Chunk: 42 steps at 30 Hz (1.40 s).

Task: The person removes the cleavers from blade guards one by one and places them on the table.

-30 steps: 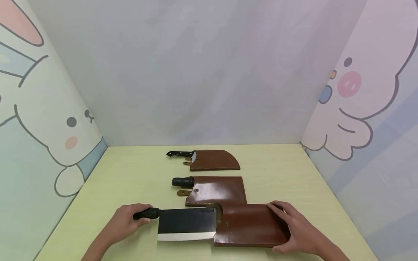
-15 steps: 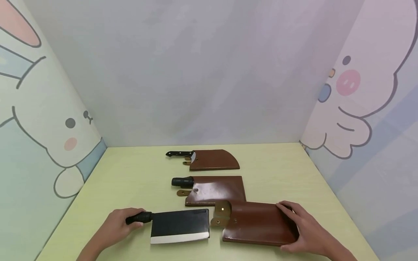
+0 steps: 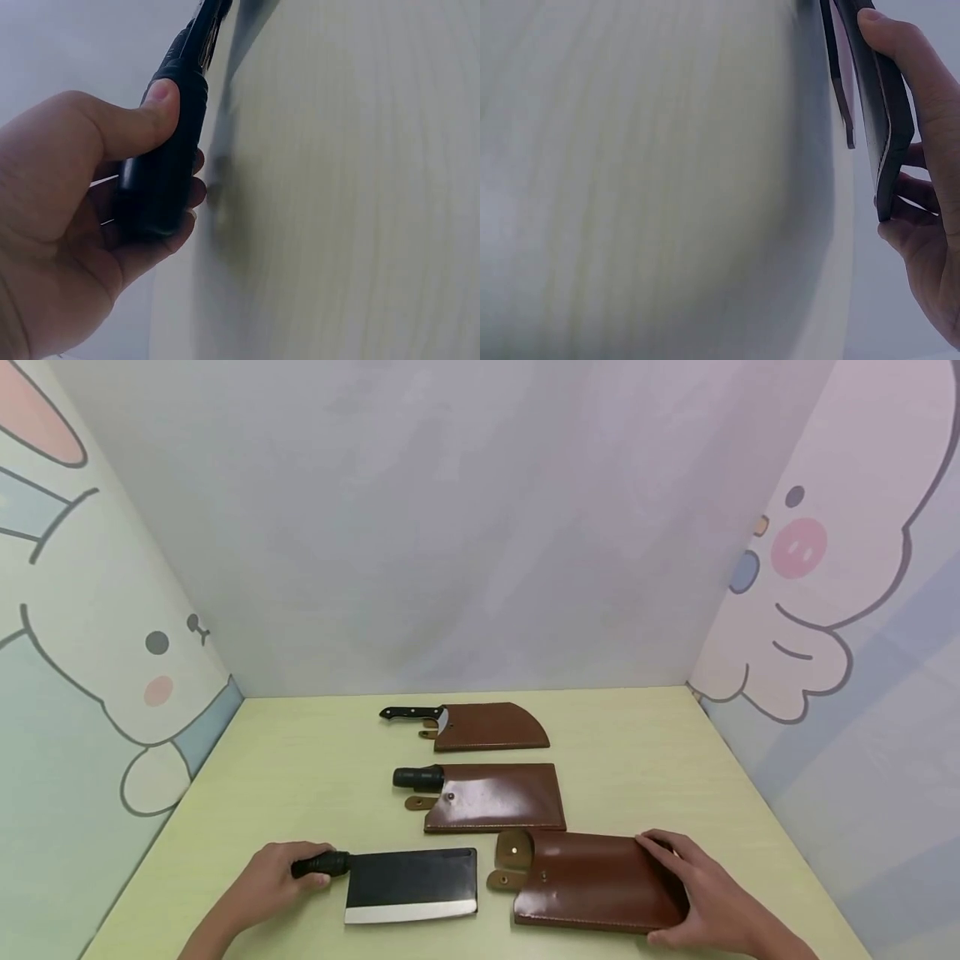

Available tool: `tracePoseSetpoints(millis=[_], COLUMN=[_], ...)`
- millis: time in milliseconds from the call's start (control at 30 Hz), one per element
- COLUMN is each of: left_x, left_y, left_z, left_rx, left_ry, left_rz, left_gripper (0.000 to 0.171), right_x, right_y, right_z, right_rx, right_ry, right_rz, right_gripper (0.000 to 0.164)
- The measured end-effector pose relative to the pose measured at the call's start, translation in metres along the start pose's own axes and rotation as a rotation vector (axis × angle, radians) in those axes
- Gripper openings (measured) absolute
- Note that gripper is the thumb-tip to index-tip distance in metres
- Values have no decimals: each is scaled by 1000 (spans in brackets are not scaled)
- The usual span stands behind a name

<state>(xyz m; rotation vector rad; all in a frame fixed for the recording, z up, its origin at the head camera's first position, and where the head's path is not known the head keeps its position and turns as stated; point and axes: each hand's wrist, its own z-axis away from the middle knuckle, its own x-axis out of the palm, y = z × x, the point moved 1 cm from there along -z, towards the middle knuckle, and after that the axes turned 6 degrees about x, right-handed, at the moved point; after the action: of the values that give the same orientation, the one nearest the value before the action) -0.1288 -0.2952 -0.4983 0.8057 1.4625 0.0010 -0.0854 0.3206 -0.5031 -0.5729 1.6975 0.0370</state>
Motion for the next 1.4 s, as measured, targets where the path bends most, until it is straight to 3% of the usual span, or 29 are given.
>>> tracePoseSetpoints(millis=[467,700,900,1067,1267,1400], left_x=[0,4,4,4,6,8], left_y=[-2,2,7,15,26,33], left_z=[-5,-3,-11,-27,-57,-79], left_rx=[-67,-42,-96,-112,-75,-19], left_ry=[-87,-53,-3,48,120,153], left_rz=[10,-45,-50,-45,-94,-113], left_gripper=[45,47,47,44,45,53], right_x=[5,10,12,5,-12,-16], right_y=[2,4,5,5,3,-1], right_z=[-1,-4,-6,-12,-36,-58], right_rx=[22,51,45,-15,-53,-53], right_ry=[-35,-95,-155,-145,-80,-51], right_rz=[15,34,35,58,45,26], right_gripper=[116,115,118,122,100,93])
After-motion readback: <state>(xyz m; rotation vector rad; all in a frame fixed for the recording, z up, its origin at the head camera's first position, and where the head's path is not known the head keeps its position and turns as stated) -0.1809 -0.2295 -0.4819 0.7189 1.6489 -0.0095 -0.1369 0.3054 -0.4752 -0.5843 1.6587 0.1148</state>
